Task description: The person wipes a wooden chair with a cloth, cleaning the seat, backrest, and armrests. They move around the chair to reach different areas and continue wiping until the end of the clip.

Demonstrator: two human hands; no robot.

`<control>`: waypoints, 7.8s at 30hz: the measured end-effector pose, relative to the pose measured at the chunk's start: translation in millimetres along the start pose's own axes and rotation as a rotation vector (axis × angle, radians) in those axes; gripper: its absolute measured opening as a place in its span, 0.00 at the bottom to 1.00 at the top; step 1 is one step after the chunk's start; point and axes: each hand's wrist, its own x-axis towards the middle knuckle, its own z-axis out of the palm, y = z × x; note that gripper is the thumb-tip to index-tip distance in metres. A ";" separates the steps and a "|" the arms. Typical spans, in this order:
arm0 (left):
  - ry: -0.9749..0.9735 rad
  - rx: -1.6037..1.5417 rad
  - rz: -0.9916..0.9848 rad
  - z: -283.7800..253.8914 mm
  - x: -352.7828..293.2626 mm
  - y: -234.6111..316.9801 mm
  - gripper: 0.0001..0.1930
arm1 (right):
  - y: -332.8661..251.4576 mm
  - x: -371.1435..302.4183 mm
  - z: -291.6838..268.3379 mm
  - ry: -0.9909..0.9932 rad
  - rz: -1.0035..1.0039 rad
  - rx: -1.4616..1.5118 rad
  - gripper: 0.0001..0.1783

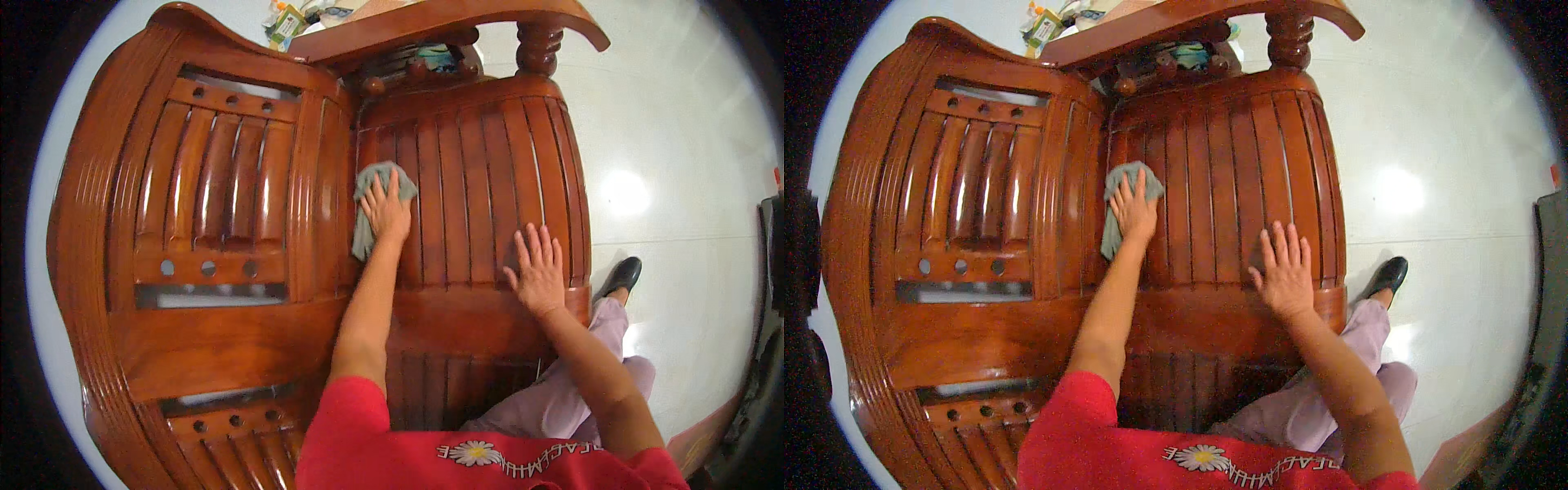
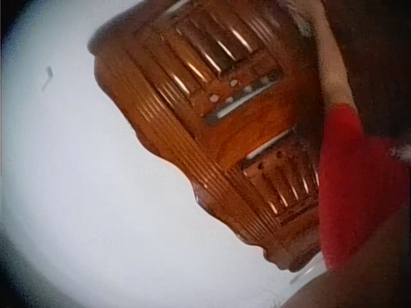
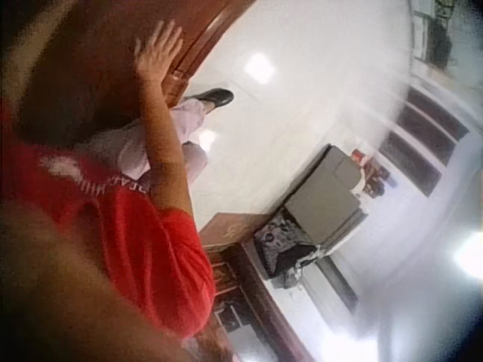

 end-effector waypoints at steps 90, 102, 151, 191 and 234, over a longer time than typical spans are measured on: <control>-0.342 -0.158 0.782 36.9 -135.0 231.9 0.40 | 94.6 -73.7 -16.4 0.545 0.837 1.133 0.21; -0.135 -0.287 0.413 29.9 -271.9 122.5 0.43 | 41.3 -44.5 32.8 0.271 0.713 0.422 0.34; -0.012 -0.324 -0.070 59.8 143.3 238.1 0.36 | 37.0 -31.6 23.7 0.179 0.639 0.226 0.40; 0.017 -0.017 -0.422 24.5 131.9 -10.8 0.33 | 39.4 -43.9 31.4 0.165 0.623 0.190 0.41; 0.014 -0.032 -0.619 -4.2 -378.7 -54.0 0.29 | 68.1 -122.0 33.3 -0.091 0.408 0.371 0.58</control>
